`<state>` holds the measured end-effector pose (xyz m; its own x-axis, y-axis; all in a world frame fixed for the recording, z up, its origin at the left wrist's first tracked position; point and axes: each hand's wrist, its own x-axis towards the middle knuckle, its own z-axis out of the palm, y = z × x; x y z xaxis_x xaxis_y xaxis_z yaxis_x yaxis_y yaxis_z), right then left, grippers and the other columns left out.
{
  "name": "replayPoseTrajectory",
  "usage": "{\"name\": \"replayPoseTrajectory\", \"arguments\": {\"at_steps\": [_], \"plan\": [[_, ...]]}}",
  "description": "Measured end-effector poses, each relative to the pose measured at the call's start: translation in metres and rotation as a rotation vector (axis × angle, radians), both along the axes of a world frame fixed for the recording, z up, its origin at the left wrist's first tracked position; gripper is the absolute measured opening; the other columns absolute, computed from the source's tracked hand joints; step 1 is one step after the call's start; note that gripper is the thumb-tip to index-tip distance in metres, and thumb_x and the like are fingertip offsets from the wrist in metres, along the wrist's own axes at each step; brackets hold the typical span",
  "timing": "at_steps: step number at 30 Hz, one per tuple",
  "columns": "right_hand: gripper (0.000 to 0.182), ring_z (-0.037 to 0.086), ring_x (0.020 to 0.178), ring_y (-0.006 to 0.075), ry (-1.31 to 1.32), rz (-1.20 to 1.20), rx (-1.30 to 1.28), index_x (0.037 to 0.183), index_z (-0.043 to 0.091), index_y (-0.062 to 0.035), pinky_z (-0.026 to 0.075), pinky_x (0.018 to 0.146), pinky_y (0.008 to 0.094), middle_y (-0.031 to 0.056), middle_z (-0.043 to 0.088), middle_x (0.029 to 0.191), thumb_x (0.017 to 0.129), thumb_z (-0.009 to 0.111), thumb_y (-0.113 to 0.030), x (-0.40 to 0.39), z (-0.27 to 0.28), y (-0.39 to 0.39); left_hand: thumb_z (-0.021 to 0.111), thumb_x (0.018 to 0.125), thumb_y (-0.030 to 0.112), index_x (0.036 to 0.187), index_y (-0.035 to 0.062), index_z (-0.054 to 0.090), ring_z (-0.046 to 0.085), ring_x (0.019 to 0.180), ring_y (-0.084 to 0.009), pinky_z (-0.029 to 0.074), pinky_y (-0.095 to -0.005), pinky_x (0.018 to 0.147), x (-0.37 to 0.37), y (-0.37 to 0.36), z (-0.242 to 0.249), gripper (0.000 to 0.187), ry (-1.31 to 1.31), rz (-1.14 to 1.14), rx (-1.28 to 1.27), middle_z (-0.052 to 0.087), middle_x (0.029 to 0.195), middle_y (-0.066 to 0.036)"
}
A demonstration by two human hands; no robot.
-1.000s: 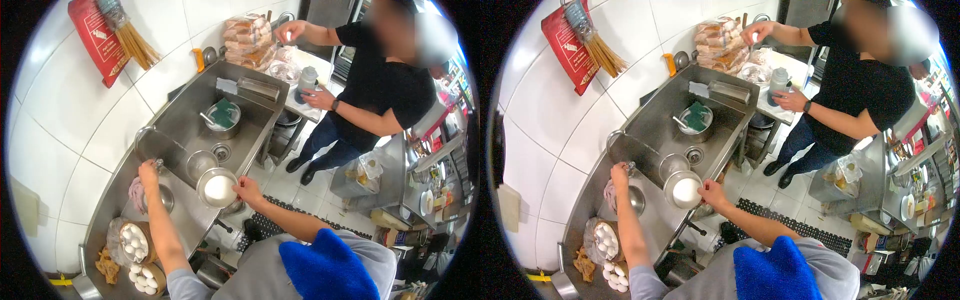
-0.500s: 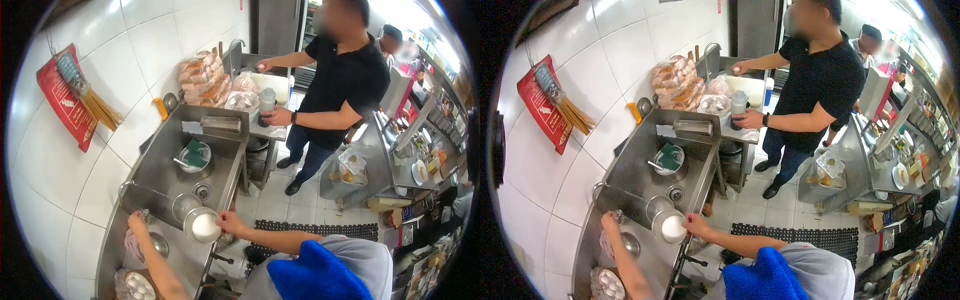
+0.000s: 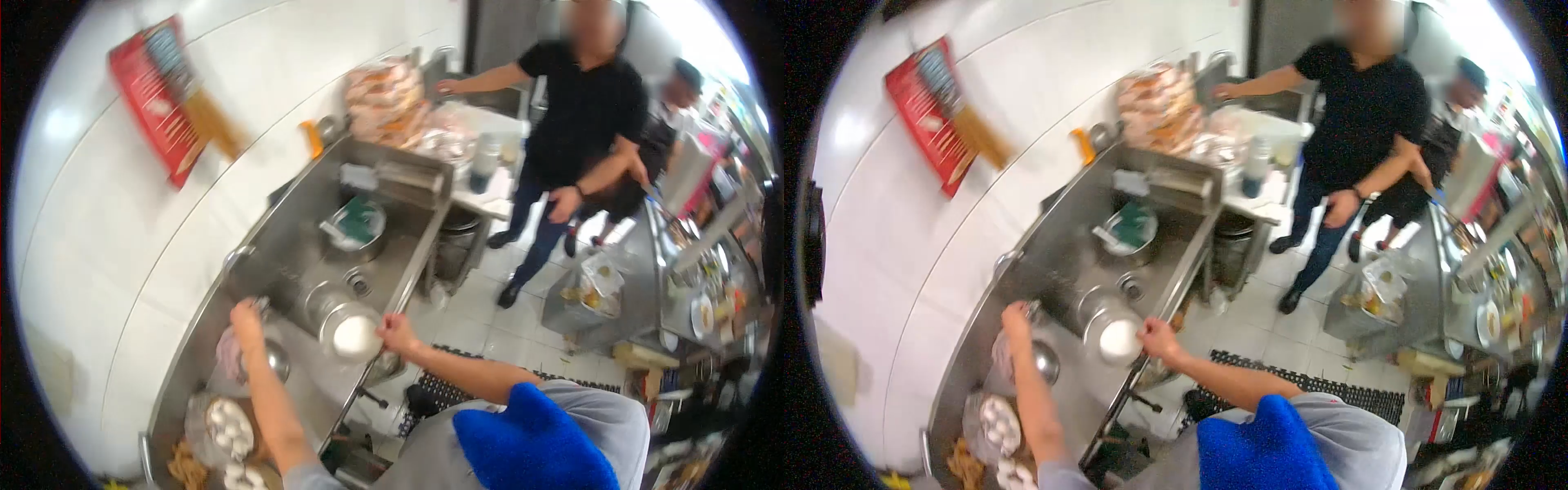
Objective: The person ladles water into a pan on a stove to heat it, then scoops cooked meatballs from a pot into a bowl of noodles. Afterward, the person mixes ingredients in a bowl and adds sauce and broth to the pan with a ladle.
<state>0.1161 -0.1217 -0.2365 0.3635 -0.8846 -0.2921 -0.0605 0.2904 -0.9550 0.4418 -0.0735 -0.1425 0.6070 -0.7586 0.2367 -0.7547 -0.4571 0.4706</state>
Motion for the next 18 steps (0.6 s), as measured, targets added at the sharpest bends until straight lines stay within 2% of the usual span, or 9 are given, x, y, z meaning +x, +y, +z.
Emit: {"name": "replayPoseTrajectory", "arguments": {"at_steps": [1, 2, 3, 4, 6, 11, 16, 17, 18], "plan": [[0.013, 0.052, 0.046, 0.0118, 0.004, -0.015, -0.013, 0.075, 0.047, -0.0064, 0.043, 0.038, 0.0256, 0.0026, 0.051, 0.062, 0.079, 0.06, -0.005, 0.006, 0.001, -0.006, 0.057, 0.075, 0.013, 0.088, 0.0, 0.067, 0.062, 0.082, -0.0372, 0.046, -0.0431, 0.074, 0.023, -0.005, -0.033, 0.021, 0.051, 0.029, -0.071, 0.064, 0.083, -0.023], [0.016, 0.055, 0.049, 0.0135, 0.051, 0.003, 0.024, 0.074, 0.049, -0.0029, 0.045, 0.042, 0.0292, 0.0044, 0.053, 0.062, 0.08, 0.063, -0.008, 0.011, 0.007, -0.013, 0.056, 0.076, 0.014, 0.09, 0.0009, 0.068, 0.063, 0.083, -0.0352, 0.047, -0.0418, 0.076, 0.008, -0.002, -0.017, 0.022, 0.053, 0.01, -0.102, 0.065, 0.085, -0.021], [0.017, 0.053, 0.048, 0.0139, 0.04, 0.018, 0.028, 0.073, 0.047, -0.0042, 0.044, 0.042, 0.029, 0.0028, 0.051, 0.06, 0.08, 0.063, -0.007, 0.016, 0.011, -0.02, 0.054, 0.077, 0.014, 0.092, 0.0022, 0.069, 0.063, 0.083, -0.0359, 0.048, -0.0423, 0.077, 0.04, -0.008, -0.059, 0.024, -0.082, 0.006, -0.057, 0.065, 0.087, -0.021], [0.01, 0.055, 0.049, 0.0144, -0.011, 0.031, 0.069, 0.077, 0.049, -0.0055, 0.045, 0.041, 0.0279, 0.0031, 0.051, 0.063, 0.082, 0.057, -0.006, 0.026, 0.008, -0.03, 0.051, 0.078, 0.014, 0.088, 0.0029, 0.068, 0.062, 0.083, -0.037, 0.048, -0.0443, 0.076, 0.017, -0.006, -0.03, 0.023, -0.018, 0.072, 0.0, 0.064, 0.086, -0.022], [0.011, 0.054, 0.048, 0.0143, -0.061, 0.071, 0.046, 0.075, 0.047, -0.006, 0.042, 0.041, 0.0273, 0.0035, 0.051, 0.063, 0.082, 0.056, -0.005, 0.049, 0.034, -0.042, 0.047, 0.081, 0.016, 0.082, 0.0057, 0.068, 0.062, 0.083, -0.0391, 0.048, -0.0468, 0.074, 0.018, -0.006, -0.034, 0.023, -0.033, 0.111, 0.012, 0.065, 0.084, -0.019], [0.017, 0.053, 0.048, 0.0142, -0.137, 0.099, 0.031, 0.074, 0.041, -0.0071, 0.039, 0.04, 0.0261, 0.0041, 0.05, 0.062, 0.081, 0.056, -0.003, 0.121, 0.039, -0.088, 0.049, 0.082, 0.016, 0.084, 0.0095, 0.069, 0.063, 0.084, -0.0377, 0.05, -0.0467, 0.076, 0.001, -0.001, -0.017, 0.022, 0.0, 0.21, 0.021, 0.065, 0.084, -0.021], [0.014, 0.053, 0.049, 0.0149, -0.203, 0.066, 0.045, 0.078, 0.042, -0.0068, 0.039, 0.042, 0.0255, 0.0052, 0.05, 0.064, 0.081, 0.056, -0.003, 0.17, 0.048, -0.107, 0.048, 0.084, 0.014, 0.086, 0.0081, 0.069, 0.063, 0.081, -0.0383, 0.05, -0.047, 0.073, -0.002, 0.008, -0.019, 0.022, 0.002, 0.228, 0.045, 0.065, 0.084, -0.02], [0.012, 0.052, 0.049, 0.0155, -0.146, 0.053, 0.006, 0.085, 0.045, -0.005, 0.041, 0.043, 0.0283, 0.0056, 0.05, 0.066, 0.08, 0.057, -0.005, 0.176, 0.048, -0.11, 0.048, 0.084, 0.014, 0.086, 0.0077, 0.069, 0.064, 0.08, -0.0383, 0.05, -0.0471, 0.073, 0.0, 0.007, -0.02, 0.021, 0.018, 0.187, 0.049, 0.065, 0.084, -0.02], [0.015, 0.052, 0.049, 0.0156, -0.215, 0.058, 0.039, 0.091, 0.047, -0.0035, 0.042, 0.045, 0.0306, 0.0059, 0.051, 0.067, 0.08, 0.057, -0.005, 0.18, 0.035, -0.12, 0.048, 0.084, 0.014, 0.085, 0.0073, 0.069, 0.064, 0.08, -0.0383, 0.05, -0.0471, 0.072, 0.0, -0.001, -0.022, 0.021, 0.038, 0.129, 0.045, 0.065, 0.084, -0.02]]}}
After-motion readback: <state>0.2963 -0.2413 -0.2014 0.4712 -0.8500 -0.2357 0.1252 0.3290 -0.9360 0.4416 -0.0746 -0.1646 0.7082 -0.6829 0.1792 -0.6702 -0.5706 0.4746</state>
